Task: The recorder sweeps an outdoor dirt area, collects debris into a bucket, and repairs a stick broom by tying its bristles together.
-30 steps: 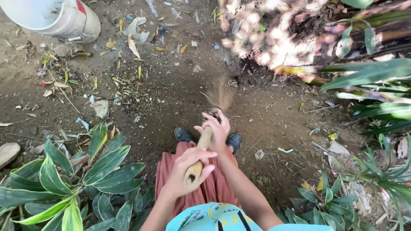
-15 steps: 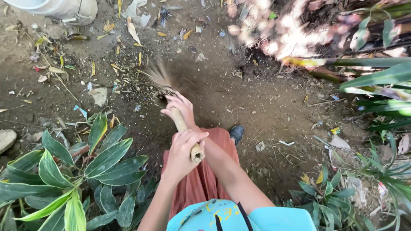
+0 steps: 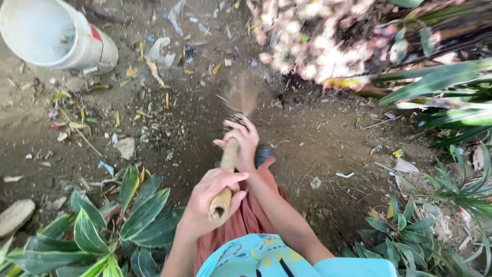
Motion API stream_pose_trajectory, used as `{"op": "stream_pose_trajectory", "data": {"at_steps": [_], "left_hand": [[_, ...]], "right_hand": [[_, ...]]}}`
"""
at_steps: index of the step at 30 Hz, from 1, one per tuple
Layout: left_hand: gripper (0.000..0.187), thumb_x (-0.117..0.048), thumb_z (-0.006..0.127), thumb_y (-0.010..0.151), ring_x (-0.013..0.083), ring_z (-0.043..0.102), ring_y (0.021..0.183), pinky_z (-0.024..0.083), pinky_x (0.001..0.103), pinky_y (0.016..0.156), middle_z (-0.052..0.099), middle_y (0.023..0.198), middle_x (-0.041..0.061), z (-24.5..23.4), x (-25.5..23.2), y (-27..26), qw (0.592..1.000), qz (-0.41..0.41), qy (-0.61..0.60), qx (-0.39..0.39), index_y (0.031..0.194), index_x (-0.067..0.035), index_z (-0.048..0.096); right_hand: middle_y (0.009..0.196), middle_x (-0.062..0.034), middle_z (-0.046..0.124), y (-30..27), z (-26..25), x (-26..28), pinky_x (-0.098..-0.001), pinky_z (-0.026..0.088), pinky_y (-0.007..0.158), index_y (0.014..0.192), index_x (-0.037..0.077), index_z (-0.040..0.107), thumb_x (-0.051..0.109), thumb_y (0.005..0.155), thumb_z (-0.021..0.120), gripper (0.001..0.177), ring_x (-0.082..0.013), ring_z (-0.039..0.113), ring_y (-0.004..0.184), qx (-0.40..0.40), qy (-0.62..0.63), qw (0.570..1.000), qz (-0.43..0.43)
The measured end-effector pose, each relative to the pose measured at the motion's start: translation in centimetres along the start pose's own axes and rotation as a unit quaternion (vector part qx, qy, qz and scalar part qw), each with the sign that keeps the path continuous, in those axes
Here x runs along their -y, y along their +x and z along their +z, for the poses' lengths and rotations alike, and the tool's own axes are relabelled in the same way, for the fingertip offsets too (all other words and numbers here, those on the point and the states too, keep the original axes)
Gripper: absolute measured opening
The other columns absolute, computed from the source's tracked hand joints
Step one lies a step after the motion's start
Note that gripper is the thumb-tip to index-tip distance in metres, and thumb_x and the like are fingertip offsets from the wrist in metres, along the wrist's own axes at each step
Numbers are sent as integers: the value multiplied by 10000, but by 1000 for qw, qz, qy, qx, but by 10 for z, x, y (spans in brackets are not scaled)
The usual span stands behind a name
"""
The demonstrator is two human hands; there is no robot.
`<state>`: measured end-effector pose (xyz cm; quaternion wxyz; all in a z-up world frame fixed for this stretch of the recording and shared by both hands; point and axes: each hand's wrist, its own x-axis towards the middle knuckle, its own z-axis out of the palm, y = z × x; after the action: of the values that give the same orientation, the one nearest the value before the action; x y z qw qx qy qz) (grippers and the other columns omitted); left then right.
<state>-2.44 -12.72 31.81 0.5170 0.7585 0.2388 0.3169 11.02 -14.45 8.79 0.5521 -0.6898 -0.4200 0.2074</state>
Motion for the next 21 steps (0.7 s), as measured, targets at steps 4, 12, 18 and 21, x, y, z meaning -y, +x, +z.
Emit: {"op": "stream_pose_trajectory", "data": {"at_steps": [4, 12, 18, 21], "left_hand": [[348, -31, 793, 833, 228, 665, 858, 530, 374, 927, 646, 811, 37, 35, 49, 11, 997, -16, -72, 25, 1165, -96, 715], [261, -57, 785, 862, 216, 668, 791, 532, 343, 786, 684, 859, 62, 54, 117, 65, 994, -32, -89, 54, 1108, -118, 724], [279, -74, 754, 842, 258, 639, 823, 534, 385, 764, 665, 858, 83, -13, 159, 137, 992, -100, 23, 67, 1118, -105, 724], [297, -67, 733, 830, 260, 660, 826, 539, 383, 810, 681, 859, 79, -53, 157, 164, 992, -115, 51, 4, 1124, -106, 729]], "right_hand": [[1055, -72, 725, 4, -50, -19, -524, 367, 1147, 814, 106, 663, 7, 601, 916, 346, -300, 563, 1250, -54, -121, 990, -51], [1077, -30, 756, 51, -30, -73, -495, 380, 1137, 784, 137, 677, 167, 672, 933, 282, -282, 596, 1197, -87, -198, 976, -22], [952, 38, 728, 148, 83, -138, -467, 412, 1160, 844, 204, 756, 268, 753, 818, 128, -203, 678, 1066, 10, -179, 967, -181], [893, 42, 702, 192, 133, -97, -483, 409, 1183, 808, 162, 713, 226, 810, 809, 116, -199, 689, 1048, 28, -92, 986, -138]]}}
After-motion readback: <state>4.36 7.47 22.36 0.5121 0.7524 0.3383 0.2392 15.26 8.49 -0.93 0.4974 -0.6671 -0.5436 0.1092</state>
